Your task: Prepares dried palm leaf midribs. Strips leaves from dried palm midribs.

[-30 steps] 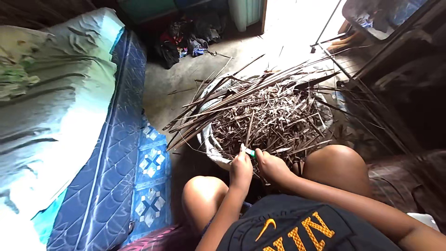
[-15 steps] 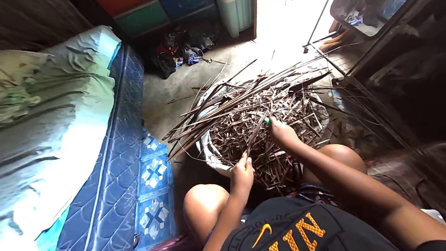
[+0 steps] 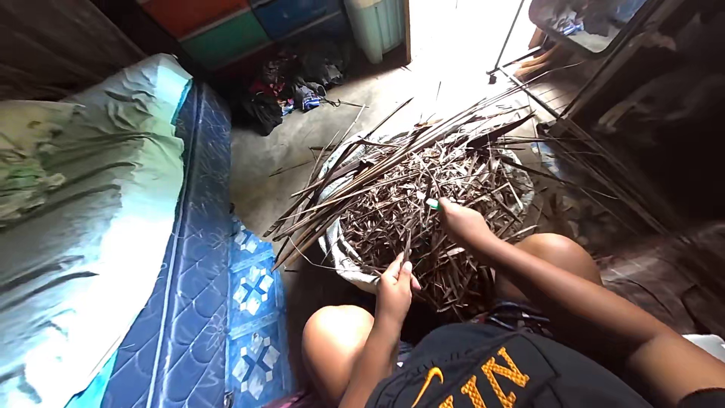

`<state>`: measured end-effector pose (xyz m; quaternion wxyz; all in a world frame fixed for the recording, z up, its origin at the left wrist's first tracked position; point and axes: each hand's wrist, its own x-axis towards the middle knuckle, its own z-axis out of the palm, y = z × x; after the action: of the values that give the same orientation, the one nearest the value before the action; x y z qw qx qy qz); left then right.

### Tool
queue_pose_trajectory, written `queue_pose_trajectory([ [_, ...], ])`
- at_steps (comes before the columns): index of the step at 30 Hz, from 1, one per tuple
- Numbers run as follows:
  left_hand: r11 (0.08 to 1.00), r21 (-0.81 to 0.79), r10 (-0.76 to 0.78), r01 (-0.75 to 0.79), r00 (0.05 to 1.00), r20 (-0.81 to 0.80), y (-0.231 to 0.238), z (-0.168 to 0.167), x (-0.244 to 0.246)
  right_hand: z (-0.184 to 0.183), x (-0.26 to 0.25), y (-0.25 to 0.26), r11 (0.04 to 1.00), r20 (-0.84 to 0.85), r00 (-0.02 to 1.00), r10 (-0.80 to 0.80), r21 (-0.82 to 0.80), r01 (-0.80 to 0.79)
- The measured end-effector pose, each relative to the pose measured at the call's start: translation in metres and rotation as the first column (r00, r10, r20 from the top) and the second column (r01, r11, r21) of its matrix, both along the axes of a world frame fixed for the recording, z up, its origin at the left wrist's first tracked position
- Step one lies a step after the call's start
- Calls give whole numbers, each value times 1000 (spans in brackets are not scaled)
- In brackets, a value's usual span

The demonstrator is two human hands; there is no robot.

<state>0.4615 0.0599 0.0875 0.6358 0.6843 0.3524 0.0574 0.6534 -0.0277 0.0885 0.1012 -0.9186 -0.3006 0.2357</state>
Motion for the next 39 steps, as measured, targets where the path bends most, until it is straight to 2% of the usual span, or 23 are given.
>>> queue_pose_trajectory([
  [3,1000,-6,12,-12,1000,4,3,0,0,14,3,-3,998,-46,998,-41,41,43],
  [6,999,-12,30,-30,999,-14,5,-2,1,24,-32,-14,990,-165,984,75,129,-54],
  [9,997,72,13,-10,999,-38,7,-7,2,17,-67,-23,963,-270,938,215,219,-158],
  [11,991,129,-17,30,995,-102,6,-6,2,11,-76,-23,957,-363,900,243,242,-161],
  [14,974,171,-109,145,973,-204,8,-3,-5,0,-67,-17,946,-493,845,208,321,-45],
  [17,958,99,-236,268,938,-253,6,-2,-16,-12,-58,-5,864,-642,753,145,454,220],
  [19,961,64,-242,271,927,-287,3,-2,-23,-14,-53,4,812,-697,711,93,466,351],
  [21,977,-16,-210,213,946,-248,2,-5,-32,-14,-43,8,817,-671,736,88,471,333],
  [24,992,-61,-122,113,981,-153,2,-13,-45,-12,-35,4,840,-630,754,185,499,211],
  [27,995,55,-78,87,986,-147,-2,-12,-49,-7,-39,-4,834,-702,665,253,507,217],
  [32,953,286,-64,105,987,-148,-10,-16,-52,-6,-37,-14,833,-810,531,247,458,311],
  [36,931,344,-76,124,986,-150,-16,-18,-54,-1,-30,-17,858,-877,376,300,420,294],
  [39,919,362,-90,157,977,-194,-20,-13,-53,-1,-27,-16,856,-883,360,302,417,305],
])
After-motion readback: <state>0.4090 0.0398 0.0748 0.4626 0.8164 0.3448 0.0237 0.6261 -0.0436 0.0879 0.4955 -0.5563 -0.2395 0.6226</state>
